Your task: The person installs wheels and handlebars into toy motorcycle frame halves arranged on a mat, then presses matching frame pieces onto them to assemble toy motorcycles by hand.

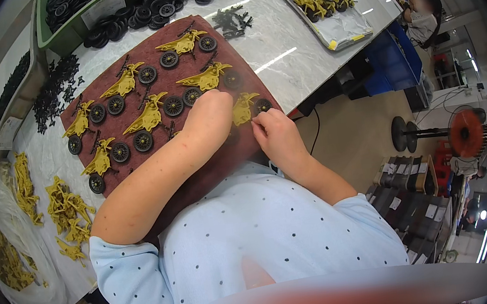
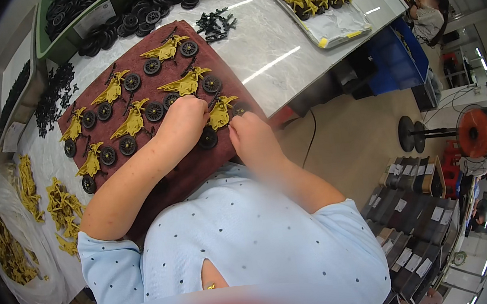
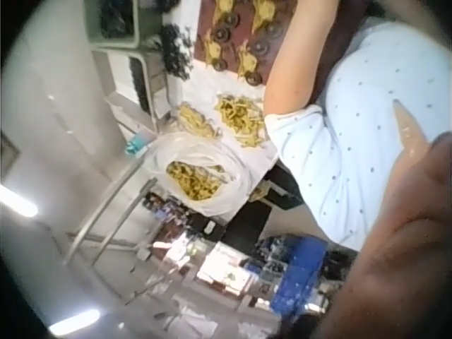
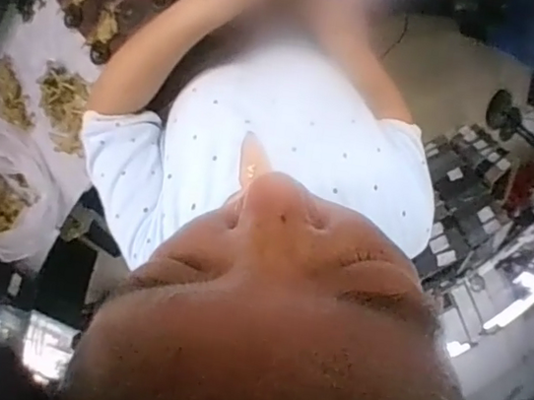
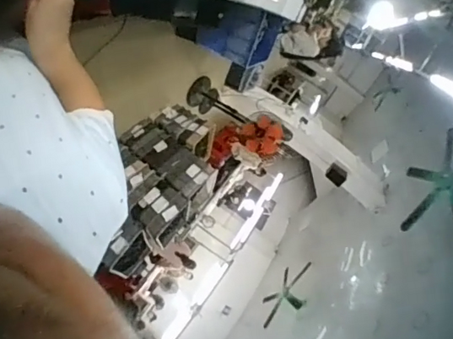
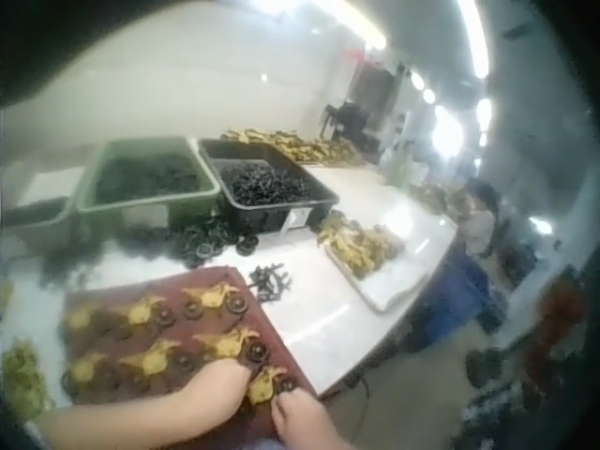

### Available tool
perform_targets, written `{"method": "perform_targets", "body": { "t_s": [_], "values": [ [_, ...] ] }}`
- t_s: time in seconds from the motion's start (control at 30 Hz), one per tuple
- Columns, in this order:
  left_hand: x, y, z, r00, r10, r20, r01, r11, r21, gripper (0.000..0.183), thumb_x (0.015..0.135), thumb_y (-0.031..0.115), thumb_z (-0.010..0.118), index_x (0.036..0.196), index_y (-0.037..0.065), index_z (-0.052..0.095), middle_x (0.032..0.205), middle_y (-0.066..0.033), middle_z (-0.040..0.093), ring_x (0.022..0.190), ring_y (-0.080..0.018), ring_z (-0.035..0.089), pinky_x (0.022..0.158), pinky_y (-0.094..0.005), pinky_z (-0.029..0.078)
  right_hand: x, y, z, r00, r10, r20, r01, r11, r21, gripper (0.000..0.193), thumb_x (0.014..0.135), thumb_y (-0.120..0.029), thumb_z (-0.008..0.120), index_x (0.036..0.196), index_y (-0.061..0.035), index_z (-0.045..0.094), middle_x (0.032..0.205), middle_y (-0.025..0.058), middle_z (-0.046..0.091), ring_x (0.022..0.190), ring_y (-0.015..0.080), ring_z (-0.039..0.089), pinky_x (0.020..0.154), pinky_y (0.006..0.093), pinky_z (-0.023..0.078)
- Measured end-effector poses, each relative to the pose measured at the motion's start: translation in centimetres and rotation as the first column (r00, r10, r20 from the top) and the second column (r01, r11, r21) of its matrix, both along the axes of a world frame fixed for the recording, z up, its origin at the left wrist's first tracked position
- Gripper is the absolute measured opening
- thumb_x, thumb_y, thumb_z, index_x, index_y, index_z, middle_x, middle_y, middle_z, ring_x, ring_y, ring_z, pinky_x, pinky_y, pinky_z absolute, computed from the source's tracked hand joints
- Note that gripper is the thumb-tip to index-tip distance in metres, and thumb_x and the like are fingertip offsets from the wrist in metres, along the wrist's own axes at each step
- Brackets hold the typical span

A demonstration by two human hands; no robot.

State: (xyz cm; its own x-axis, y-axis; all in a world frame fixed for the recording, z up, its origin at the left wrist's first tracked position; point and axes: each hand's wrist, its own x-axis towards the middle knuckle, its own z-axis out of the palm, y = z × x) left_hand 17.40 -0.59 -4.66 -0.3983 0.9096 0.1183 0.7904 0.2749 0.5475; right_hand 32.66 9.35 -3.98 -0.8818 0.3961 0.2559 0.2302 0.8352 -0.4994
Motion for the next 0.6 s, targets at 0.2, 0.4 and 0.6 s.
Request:
{"method": "perform_targets", "body": {
  "t_s": [0.2,0.4,0.6],
  "values": [
    [-0.3,0.2,0.7,0.999,-0.029,0.028,0.029,0.999,-0.024,0.009,0.072,0.004,0.065,0.069,-0.005,0.064,0.068,-0.0247,0.059,0.071,-0.0387,0.061,0.068,-0.0445,0.049,-0.7,-1.3,0.1,0.988,-0.017,0.153,-0.008,0.987,0.158,0.003,0.078,-0.001,0.058,0.080,0.0015,0.057,0.076,0.0187,0.054,0.070,0.0355,0.057,0.063,0.0418,0.049],
    [-0.6,0.3,0.9,0.998,-0.041,0.052,0.043,0.998,-0.043,0.010,0.071,0.005,0.066,0.068,-0.005,0.063,0.069,-0.0257,0.059,0.070,-0.0397,0.061,0.066,-0.0444,0.050,-2.2,-2.2,2.1,0.927,-0.043,0.372,-0.035,0.979,0.198,0.006,0.079,0.002,0.051,0.081,0.0024,0.057,0.080,0.0212,0.055,0.072,0.0369,0.059,0.065,0.0427,0.050],
    [-0.7,0.2,0.4,0.999,-0.024,0.030,0.025,0.999,-0.032,0.011,0.071,0.005,0.065,0.068,-0.005,0.063,0.069,-0.0258,0.059,0.071,-0.0400,0.061,0.067,-0.0444,0.050,-1.7,0.0,0.7,0.969,-0.031,0.244,0.023,0.999,0.037,0.010,0.079,-0.005,0.058,0.078,0.0050,0.058,0.075,0.0203,0.061,0.070,0.0343,0.062,0.062,0.0413,0.050]
  ]
}}
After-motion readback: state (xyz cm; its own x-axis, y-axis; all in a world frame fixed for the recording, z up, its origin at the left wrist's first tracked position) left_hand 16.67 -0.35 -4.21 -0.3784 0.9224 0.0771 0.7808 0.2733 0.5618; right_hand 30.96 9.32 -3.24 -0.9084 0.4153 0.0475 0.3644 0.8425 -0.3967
